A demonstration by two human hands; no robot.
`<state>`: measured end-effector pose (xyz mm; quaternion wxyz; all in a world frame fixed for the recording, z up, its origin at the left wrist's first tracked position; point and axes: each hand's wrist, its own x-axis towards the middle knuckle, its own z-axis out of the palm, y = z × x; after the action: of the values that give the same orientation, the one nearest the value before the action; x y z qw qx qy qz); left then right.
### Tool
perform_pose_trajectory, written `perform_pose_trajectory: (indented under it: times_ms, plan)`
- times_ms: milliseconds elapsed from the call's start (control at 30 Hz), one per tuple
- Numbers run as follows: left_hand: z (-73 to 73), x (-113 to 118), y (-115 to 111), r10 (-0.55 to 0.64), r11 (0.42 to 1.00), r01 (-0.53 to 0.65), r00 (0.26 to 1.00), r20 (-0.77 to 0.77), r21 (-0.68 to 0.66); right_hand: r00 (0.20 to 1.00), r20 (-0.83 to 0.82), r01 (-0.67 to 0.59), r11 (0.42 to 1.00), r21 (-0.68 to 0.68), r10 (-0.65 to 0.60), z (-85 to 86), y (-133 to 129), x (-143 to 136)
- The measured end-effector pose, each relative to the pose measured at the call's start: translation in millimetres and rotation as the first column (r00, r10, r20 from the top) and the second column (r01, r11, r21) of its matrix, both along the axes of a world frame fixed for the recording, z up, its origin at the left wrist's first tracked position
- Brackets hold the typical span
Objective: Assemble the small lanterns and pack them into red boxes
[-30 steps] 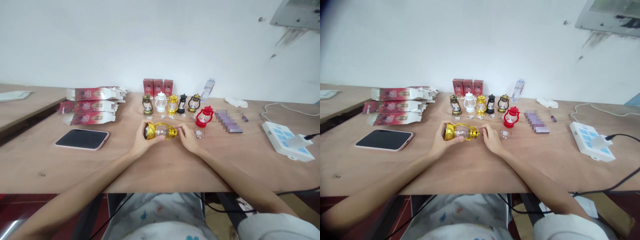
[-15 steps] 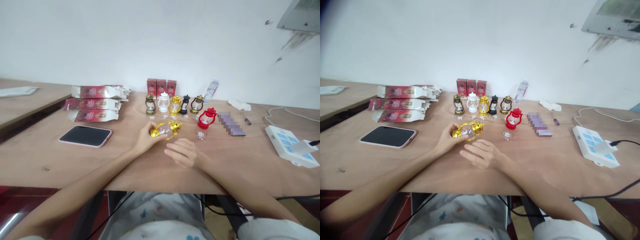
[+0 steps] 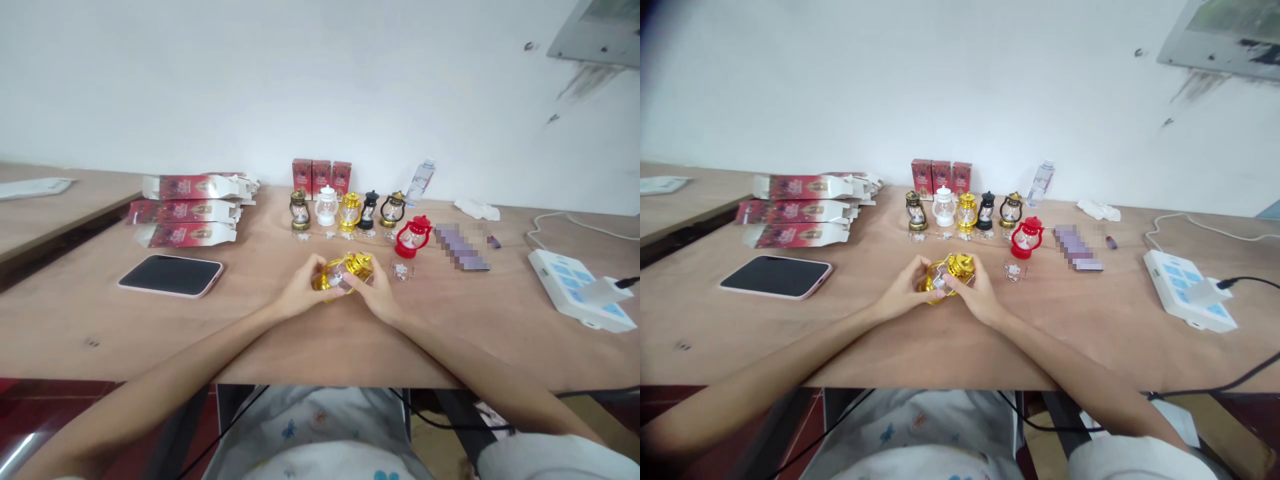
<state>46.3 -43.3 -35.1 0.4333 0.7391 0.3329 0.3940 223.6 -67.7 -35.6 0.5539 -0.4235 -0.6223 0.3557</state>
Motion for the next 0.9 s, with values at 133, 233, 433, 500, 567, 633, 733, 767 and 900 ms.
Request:
perform_pose_trajectory:
  times_ms: [133, 233, 433, 500, 567, 633, 733, 767, 900]
  plan:
    - [20.3, -30, 25, 0.163, 0.948, -0.068, 0.942, -0.292, 0.311, 0.979, -0.009, 0.204, 0.977, 0.060, -0.204, 4.2, 7, 9]
    - [42.2, -69, 45, 0.571, 0.780, -0.255, 0.662, -0.485, 0.571, 0.958, 0.020, 0.284, 0.954, 0.092, -0.287, 2.0, 20, 21]
    - [61.8, -132, 52, 0.723, 0.671, -0.344, 0.104, -0.683, 0.657, 0.934, 0.179, 0.288, 0.948, 0.133, -0.309, -8.7, 33, 32]
    - [60.2, -144, 53, 0.703, 0.682, -0.355, 0.080, -0.706, 0.639, 0.897, 0.222, 0.334, 0.915, 0.227, -0.382, -9.0, 30, 31]
    - [57.3, -151, 55, 0.715, 0.672, -0.367, 0.096, -0.692, 0.643, 0.836, 0.244, 0.382, 0.839, 0.387, -0.492, -6.8, 24, 30]
    - [55.3, -156, 57, 0.726, 0.667, -0.356, 0.112, -0.678, 0.655, 0.780, 0.259, 0.368, 0.752, 0.547, -0.570, -3.7, 16, 28]
    - [57.4, -158, 57, 0.728, 0.663, -0.342, 0.086, -0.680, 0.666, 0.741, 0.286, 0.255, 0.648, 0.718, -0.608, -3.3, 5, 24]
    - [59.6, -157, 56, 0.732, 0.658, -0.337, 0.079, -0.676, 0.673, 0.740, 0.285, 0.214, 0.615, 0.759, -0.610, -5.0, 2, 22]
    - [70.2, -144, 53, 0.835, 0.546, -0.338, 0.140, -0.533, 0.767, 0.788, 0.273, 0.086, 0.537, 0.839, -0.552, -15.1, -4, 15]
